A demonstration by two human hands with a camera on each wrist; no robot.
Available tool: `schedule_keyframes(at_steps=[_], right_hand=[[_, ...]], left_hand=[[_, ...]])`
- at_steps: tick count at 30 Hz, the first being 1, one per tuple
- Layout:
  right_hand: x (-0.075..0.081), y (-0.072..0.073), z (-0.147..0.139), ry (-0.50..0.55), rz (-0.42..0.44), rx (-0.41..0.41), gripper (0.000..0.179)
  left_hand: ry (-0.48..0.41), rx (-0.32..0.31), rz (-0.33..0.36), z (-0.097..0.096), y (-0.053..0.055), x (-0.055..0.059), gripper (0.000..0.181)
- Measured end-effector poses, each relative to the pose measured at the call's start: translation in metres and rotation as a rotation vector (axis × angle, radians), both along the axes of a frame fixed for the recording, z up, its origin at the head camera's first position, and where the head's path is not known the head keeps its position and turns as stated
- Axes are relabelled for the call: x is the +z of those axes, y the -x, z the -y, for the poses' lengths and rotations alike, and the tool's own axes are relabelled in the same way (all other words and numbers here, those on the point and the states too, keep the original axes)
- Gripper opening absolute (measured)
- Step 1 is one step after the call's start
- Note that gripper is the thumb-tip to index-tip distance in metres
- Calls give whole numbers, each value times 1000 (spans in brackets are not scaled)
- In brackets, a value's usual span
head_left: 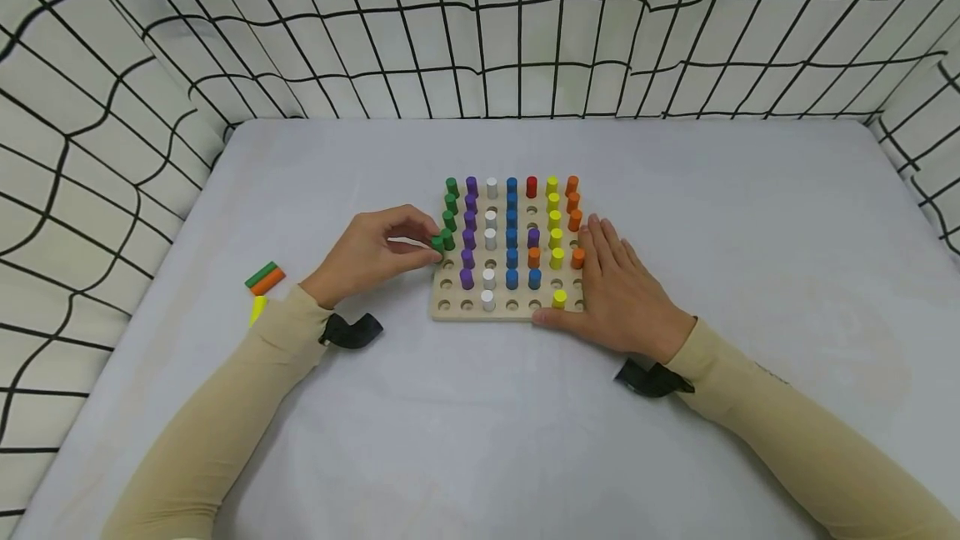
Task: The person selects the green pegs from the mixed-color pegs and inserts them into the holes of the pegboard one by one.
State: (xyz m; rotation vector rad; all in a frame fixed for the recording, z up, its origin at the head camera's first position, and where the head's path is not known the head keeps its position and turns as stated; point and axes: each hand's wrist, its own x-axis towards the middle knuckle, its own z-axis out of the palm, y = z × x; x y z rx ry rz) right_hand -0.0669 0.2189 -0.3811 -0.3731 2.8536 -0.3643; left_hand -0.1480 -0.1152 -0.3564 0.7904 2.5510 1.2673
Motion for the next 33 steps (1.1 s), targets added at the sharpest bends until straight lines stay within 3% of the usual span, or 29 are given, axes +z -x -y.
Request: schedule_keyframes(at_steps=[17, 33], right_hand=[[3, 0, 0, 4, 13, -6, 135], [1, 1, -1, 10, 8, -3, 136]], left_hand=[[-33, -15, 60, -4, -4, -2, 30], [-48, -18, 77, -5, -4, -4, 28]])
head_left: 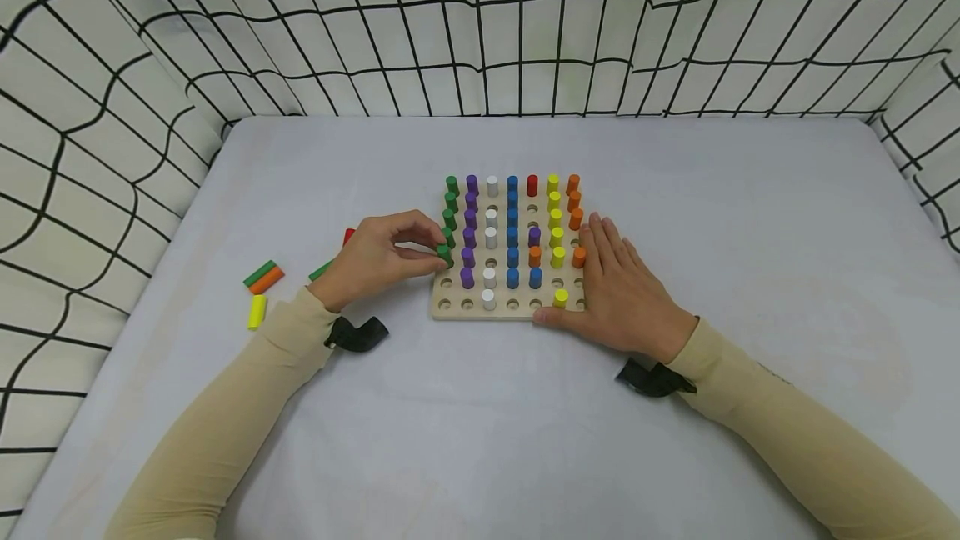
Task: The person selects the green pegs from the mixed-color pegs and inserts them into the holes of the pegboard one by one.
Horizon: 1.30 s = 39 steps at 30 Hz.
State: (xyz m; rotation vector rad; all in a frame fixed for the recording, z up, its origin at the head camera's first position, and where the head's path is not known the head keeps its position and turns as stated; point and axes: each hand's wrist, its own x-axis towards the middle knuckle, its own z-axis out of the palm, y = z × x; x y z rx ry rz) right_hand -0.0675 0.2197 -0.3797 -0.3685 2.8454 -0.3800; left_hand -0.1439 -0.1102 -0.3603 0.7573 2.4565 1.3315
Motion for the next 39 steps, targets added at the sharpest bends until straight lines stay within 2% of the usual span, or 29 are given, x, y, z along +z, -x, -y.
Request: schedule_keyframes(at_steps=[8, 15, 22, 28, 34, 39], right_hand=[[0, 0, 1, 6, -4, -5, 135], [-1, 0, 3, 3, -7, 3, 136], [0, 0, 2, -8, 17, 0, 137], [-1, -1, 2, -16, 14, -3, 137], [-3, 0, 2, -14, 12, -4, 137], [-3, 0, 2, -17, 12, -2, 138]], left_hand=[[22, 0, -2, 1, 0, 1, 29], [63, 11, -31, 7, 0, 3, 29], [60, 18, -51, 14, -1, 7, 28], [81, 66, -92, 25, -1, 14, 25], [23, 131, -121, 37, -1, 20, 22], [22, 179, -121, 46, -3, 26, 21]])
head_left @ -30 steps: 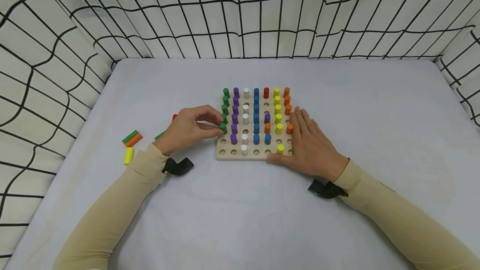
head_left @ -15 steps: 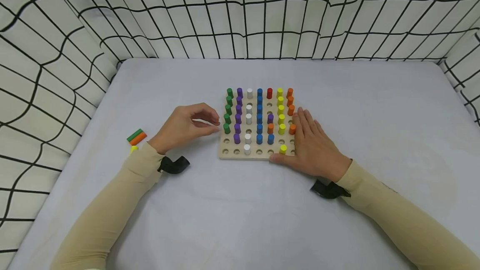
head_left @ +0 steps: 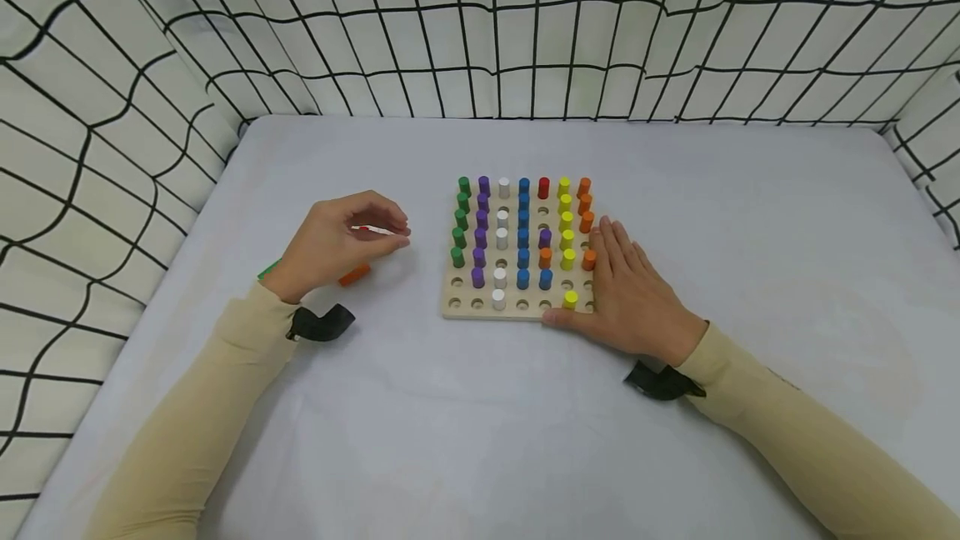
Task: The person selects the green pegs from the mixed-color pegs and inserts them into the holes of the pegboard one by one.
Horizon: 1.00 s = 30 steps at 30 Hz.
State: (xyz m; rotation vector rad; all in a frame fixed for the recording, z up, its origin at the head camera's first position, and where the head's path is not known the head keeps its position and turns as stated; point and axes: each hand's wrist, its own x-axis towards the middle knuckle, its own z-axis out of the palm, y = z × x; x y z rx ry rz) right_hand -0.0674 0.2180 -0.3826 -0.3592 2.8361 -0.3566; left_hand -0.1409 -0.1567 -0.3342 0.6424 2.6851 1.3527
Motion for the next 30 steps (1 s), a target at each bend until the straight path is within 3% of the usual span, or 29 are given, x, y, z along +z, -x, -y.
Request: schedule_keyframes(at_steps=[7, 20, 30], right_hand=[[0, 0, 0, -6, 1, -3, 138], [2, 0, 1, -6, 1, -2, 137], [1, -1, 1, -7, -4, 3, 137]], left_hand=[[-6, 40, 16, 12, -2, 3, 22], [74, 104, 53, 34, -4, 1, 24], [130, 62, 90, 53, -4, -2, 23]])
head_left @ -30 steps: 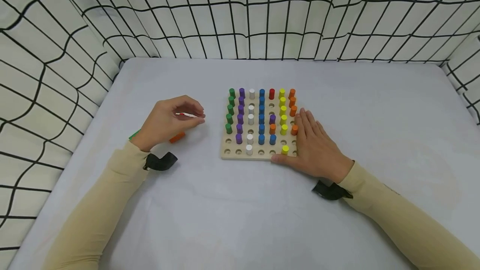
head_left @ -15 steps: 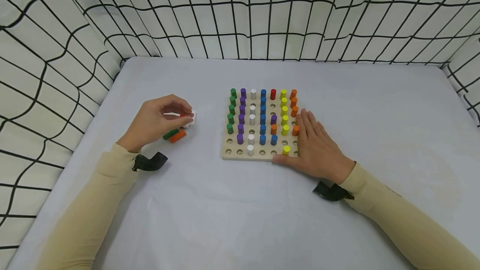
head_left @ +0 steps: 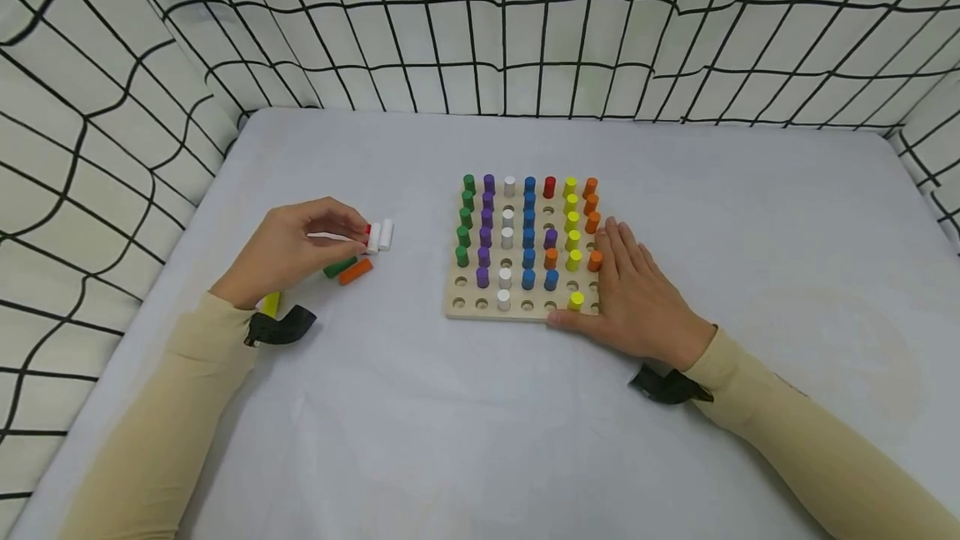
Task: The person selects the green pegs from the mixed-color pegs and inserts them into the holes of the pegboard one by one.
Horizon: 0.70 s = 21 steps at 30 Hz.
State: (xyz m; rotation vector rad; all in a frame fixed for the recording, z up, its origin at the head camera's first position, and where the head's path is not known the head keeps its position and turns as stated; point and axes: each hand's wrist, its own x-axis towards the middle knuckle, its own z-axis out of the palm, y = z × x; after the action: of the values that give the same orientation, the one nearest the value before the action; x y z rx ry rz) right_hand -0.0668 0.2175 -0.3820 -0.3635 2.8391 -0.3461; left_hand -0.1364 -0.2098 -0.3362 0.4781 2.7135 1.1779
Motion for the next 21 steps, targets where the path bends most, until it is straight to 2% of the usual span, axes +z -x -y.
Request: schedule_keyframes(at_steps=[6, 12, 21], right_hand=[[-1, 0, -1, -2, -1, 2, 137], [0, 0, -1, -7, -5, 7, 137], [0, 0, -1, -8, -3, 7, 137]], left_hand=[[65, 8, -3, 7, 0, 2, 24], [127, -2, 45, 15, 1, 4, 25], [170, -45, 137, 25, 6, 3, 32]])
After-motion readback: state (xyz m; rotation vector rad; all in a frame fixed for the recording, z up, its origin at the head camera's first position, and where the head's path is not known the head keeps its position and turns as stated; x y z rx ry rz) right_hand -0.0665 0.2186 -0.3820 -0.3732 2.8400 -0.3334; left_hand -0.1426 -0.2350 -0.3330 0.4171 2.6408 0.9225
